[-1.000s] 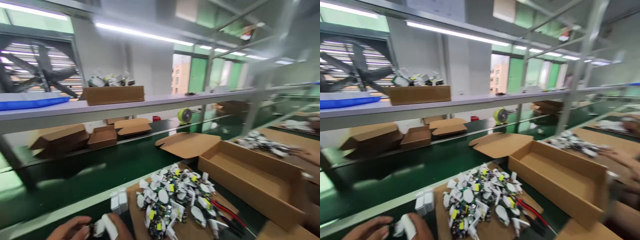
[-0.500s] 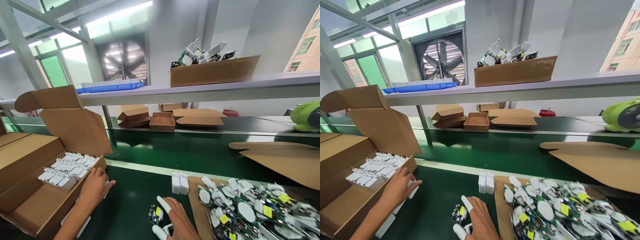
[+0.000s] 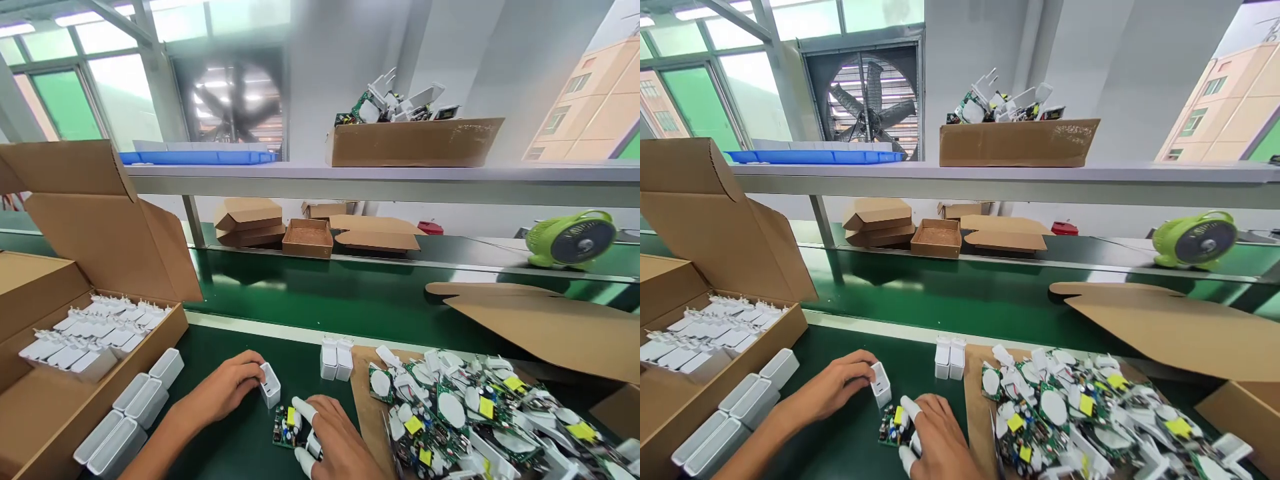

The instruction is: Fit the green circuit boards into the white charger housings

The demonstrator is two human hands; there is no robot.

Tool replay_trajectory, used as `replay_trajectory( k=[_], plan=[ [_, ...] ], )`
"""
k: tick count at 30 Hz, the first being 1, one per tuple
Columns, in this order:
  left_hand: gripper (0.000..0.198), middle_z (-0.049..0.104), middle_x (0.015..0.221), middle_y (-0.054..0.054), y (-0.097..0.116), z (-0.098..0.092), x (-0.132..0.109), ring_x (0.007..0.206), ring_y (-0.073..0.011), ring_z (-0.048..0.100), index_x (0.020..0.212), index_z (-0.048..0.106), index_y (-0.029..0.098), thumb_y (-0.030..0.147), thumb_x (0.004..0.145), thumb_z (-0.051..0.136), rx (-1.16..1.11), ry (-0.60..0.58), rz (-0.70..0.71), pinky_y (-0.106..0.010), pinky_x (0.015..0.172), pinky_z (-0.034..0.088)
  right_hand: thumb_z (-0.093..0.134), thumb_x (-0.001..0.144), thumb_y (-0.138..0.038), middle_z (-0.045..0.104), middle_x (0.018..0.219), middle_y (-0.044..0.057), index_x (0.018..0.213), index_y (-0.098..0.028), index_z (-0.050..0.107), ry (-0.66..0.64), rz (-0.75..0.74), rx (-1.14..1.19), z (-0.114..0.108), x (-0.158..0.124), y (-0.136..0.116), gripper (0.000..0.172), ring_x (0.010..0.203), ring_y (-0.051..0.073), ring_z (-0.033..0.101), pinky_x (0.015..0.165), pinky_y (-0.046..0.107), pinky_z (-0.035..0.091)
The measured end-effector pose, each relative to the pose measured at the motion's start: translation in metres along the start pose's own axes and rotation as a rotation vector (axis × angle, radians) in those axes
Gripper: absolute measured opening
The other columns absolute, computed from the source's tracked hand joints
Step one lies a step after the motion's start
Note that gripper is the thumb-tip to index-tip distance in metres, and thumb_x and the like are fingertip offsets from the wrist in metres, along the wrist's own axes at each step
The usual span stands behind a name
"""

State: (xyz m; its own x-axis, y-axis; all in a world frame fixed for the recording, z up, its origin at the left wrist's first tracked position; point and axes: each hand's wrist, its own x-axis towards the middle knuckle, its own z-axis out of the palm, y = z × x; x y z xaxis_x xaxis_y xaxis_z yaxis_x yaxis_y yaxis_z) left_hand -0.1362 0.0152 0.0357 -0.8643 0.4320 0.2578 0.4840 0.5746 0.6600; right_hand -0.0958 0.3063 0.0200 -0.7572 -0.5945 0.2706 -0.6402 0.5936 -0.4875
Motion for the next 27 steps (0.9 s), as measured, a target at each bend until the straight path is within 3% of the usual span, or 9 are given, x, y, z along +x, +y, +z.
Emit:
replay_trajectory(
  k=[3, 5, 8, 10, 13, 17, 23, 27],
  plan=[
    [0.034, 0.072, 0.127, -0.010, -0.005, 0.014, 0.006, 0.110, -0.0220, 0.072, 0.107, 0.073, 0.026, 0.026, 0.107, 0.039, -0.070, 0.098, -0.044, -0.035, 0.097, 0.060, 0.055, 0.073, -0.002, 0.069, 0.121, 0.008, 0.124, -0.026, 0.063, 0.042, 0.013, 0.011, -0.006, 0.000, 0.002, 0.058, 0.113, 0.029, 0.067, 0.102, 0.043, 0.056],
    [0.030, 0.068, 0.134, -0.013, -0.010, 0.027, 0.003, 0.119, -0.0251, 0.070, 0.128, 0.066, 0.025, 0.030, 0.105, 0.048, -0.104, 0.177, -0.091, -0.040, 0.102, 0.059, 0.055, 0.075, -0.004, 0.066, 0.129, 0.011, 0.129, -0.025, 0.060, 0.075, 0.019, 0.035, -0.006, 0.000, 0.008, 0.058, 0.116, 0.029, 0.066, 0.103, 0.042, 0.057],
    [0.072, 0.065, 0.139, -0.013, -0.015, 0.049, -0.006, 0.128, -0.0307, 0.066, 0.151, 0.050, 0.028, 0.033, 0.086, 0.079, -0.162, 0.205, -0.182, -0.048, 0.110, 0.055, 0.054, 0.078, -0.005, 0.062, 0.135, 0.013, 0.121, -0.023, 0.062, 0.108, 0.071, 0.061, -0.004, 0.003, 0.020, 0.047, 0.110, 0.027, 0.070, 0.093, 0.037, 0.061],
    [0.086, 0.062, 0.143, -0.012, -0.016, 0.060, -0.011, 0.134, -0.0328, 0.062, 0.155, 0.045, 0.030, 0.029, 0.080, 0.085, -0.189, 0.187, -0.247, -0.051, 0.115, 0.051, 0.054, 0.080, -0.007, 0.060, 0.140, 0.015, 0.118, -0.022, 0.065, 0.143, 0.096, 0.068, -0.001, 0.005, 0.027, 0.043, 0.111, 0.027, 0.071, 0.093, 0.037, 0.062],
    [0.078, 0.061, 0.148, -0.013, -0.017, 0.069, -0.014, 0.137, -0.0327, 0.061, 0.157, 0.042, 0.029, 0.026, 0.087, 0.076, -0.205, 0.168, -0.281, -0.053, 0.118, 0.049, 0.057, 0.084, -0.012, 0.063, 0.142, 0.015, 0.130, -0.023, 0.064, 0.212, 0.124, 0.086, 0.003, 0.008, 0.034, 0.048, 0.118, 0.029, 0.070, 0.100, 0.040, 0.061],
    [0.079, 0.060, 0.152, -0.012, -0.016, 0.071, -0.014, 0.138, -0.0298, 0.061, 0.161, 0.036, 0.032, 0.019, 0.091, 0.069, -0.216, 0.145, -0.157, -0.049, 0.119, 0.050, 0.059, 0.092, -0.021, 0.066, 0.142, 0.013, 0.150, -0.027, 0.052, 0.290, 0.194, 0.084, 0.006, 0.007, 0.032, 0.059, 0.109, 0.028, 0.074, 0.089, 0.037, 0.065],
    [0.088, 0.052, 0.160, -0.011, -0.013, 0.073, -0.018, 0.147, -0.0269, 0.051, 0.167, 0.019, 0.035, 0.010, 0.094, 0.060, -0.219, 0.105, 0.012, -0.049, 0.125, 0.044, 0.055, 0.088, -0.010, 0.066, 0.142, 0.014, 0.162, -0.027, 0.031, 0.270, -0.102, -0.073, 0.007, 0.009, 0.020, 0.080, 0.124, 0.031, 0.068, 0.103, 0.044, 0.059],
    [0.088, 0.048, 0.164, -0.011, -0.015, 0.074, -0.019, 0.153, -0.0277, 0.043, 0.168, 0.013, 0.036, 0.008, 0.096, 0.055, -0.217, 0.079, 0.018, -0.054, 0.127, 0.040, 0.052, 0.082, -0.008, 0.068, 0.134, 0.017, 0.162, -0.019, 0.033, 0.322, -0.185, -0.149, 0.013, 0.014, 0.018, 0.083, 0.118, 0.034, 0.068, 0.100, 0.048, 0.059]
  ],
)
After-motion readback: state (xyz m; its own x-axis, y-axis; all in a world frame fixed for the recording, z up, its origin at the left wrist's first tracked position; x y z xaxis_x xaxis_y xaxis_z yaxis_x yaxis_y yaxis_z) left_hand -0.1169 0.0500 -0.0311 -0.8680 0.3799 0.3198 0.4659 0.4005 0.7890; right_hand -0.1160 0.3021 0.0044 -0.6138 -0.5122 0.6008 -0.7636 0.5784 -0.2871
